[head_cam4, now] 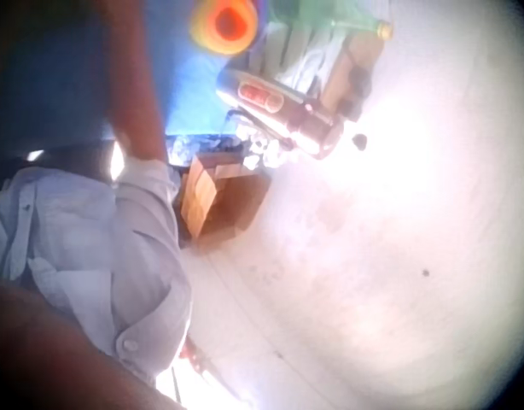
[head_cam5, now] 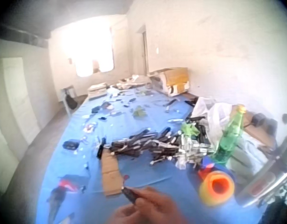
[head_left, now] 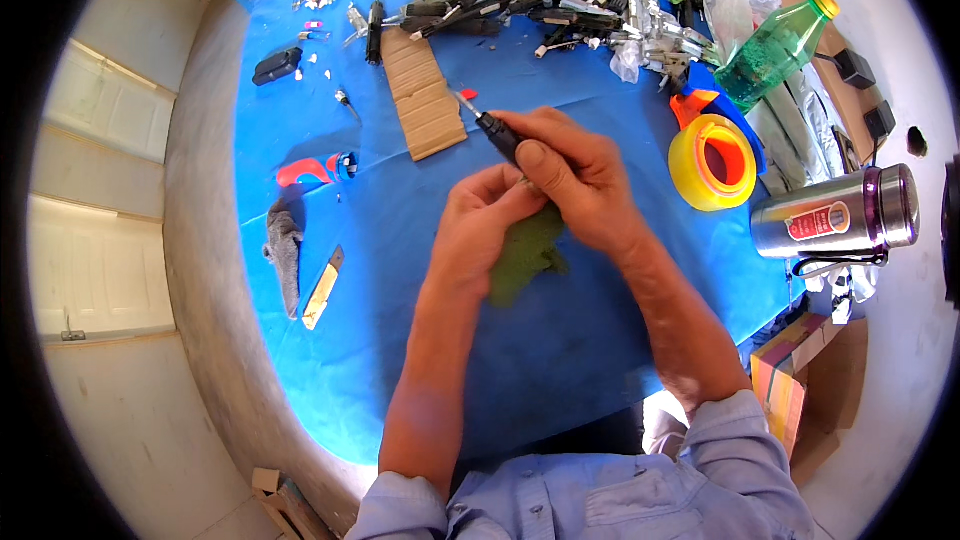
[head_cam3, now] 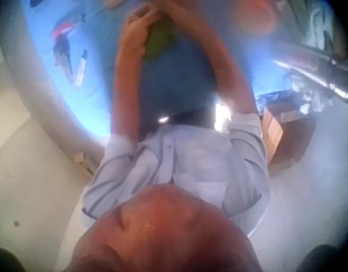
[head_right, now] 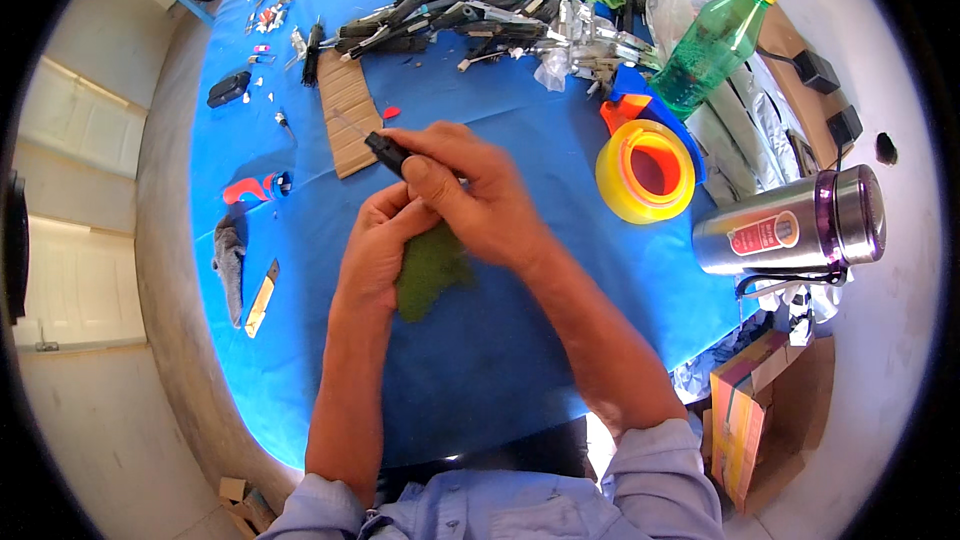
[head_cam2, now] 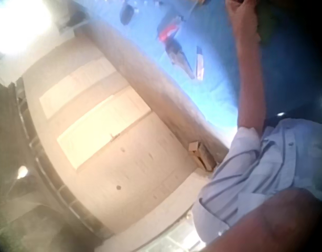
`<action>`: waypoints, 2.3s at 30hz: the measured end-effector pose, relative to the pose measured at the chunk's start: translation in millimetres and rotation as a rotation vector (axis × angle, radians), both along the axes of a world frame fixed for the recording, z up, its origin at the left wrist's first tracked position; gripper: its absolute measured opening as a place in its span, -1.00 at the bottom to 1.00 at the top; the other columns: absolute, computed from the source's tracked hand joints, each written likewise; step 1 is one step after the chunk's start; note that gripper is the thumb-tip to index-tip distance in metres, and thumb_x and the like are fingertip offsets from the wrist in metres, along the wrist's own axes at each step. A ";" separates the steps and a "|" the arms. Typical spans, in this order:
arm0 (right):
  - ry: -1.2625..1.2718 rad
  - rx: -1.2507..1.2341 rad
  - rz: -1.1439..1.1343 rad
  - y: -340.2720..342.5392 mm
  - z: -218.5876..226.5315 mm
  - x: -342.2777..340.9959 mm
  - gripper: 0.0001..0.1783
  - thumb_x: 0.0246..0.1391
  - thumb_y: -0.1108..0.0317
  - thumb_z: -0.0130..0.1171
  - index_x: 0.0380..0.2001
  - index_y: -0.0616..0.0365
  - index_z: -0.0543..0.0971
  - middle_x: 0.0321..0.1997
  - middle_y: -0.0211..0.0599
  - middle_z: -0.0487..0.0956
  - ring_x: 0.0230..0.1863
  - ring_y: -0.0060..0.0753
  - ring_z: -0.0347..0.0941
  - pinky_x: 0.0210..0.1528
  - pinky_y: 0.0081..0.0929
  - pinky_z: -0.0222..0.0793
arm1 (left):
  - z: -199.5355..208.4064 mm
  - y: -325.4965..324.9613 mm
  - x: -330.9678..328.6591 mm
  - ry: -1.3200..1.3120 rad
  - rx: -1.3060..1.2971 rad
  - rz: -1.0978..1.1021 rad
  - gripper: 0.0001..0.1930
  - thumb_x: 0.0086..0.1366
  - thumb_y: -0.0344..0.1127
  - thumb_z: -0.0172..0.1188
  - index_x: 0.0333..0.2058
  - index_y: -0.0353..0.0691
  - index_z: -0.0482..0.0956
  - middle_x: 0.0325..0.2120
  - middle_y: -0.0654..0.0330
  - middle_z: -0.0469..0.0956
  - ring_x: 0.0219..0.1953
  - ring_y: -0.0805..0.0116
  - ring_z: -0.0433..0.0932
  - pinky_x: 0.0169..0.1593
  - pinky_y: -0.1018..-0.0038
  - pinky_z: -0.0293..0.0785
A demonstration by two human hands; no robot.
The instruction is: The person disassembles a lock cylinder, removes a small metal component, and wipes the cylinder with a green cloth. The person then reassembles the cylinder and continues handling other lock parts on the table.
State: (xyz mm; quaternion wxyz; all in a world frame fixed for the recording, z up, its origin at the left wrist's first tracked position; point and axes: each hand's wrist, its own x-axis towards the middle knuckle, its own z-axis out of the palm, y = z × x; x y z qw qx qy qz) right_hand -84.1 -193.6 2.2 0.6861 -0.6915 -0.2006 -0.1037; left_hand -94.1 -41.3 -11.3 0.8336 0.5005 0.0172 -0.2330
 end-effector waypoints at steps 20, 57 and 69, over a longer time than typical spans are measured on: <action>0.144 0.086 -0.012 6.0 -7.9 2.3 -0.65 0.32 0.31 0.15 0.09 0.23 0.59 -0.27 -0.55 0.55 -0.29 -0.71 0.38 -0.27 -0.64 0.31 | 2.9 -3.0 -1.5 -0.054 0.095 0.117 -0.89 0.29 -0.40 0.29 -0.39 -0.30 0.59 -0.50 0.31 0.59 -0.49 0.63 0.51 -0.44 0.64 0.41; 0.522 0.631 -0.130 -29.0 1.4 18.7 -0.59 0.39 0.12 -0.10 0.08 0.12 0.55 -0.40 -0.49 0.50 -0.42 -0.67 0.36 -0.47 -0.66 0.28 | 10.9 39.1 17.6 -0.004 -0.231 0.586 -0.77 0.32 -0.20 0.19 -0.19 -0.23 0.60 -0.37 0.13 0.61 -0.36 0.31 0.64 -0.30 0.37 0.65; 0.453 0.587 -0.299 -23.2 -9.6 20.1 -0.61 0.25 0.20 0.16 0.06 0.17 0.58 -0.42 -0.45 0.57 -0.48 -0.67 0.40 -0.47 -0.62 0.31 | 2.9 35.0 14.3 -0.070 -0.266 0.478 -0.74 0.34 -0.21 0.16 -0.16 -0.28 0.60 -0.33 0.12 0.63 -0.35 0.27 0.62 -0.27 0.37 0.64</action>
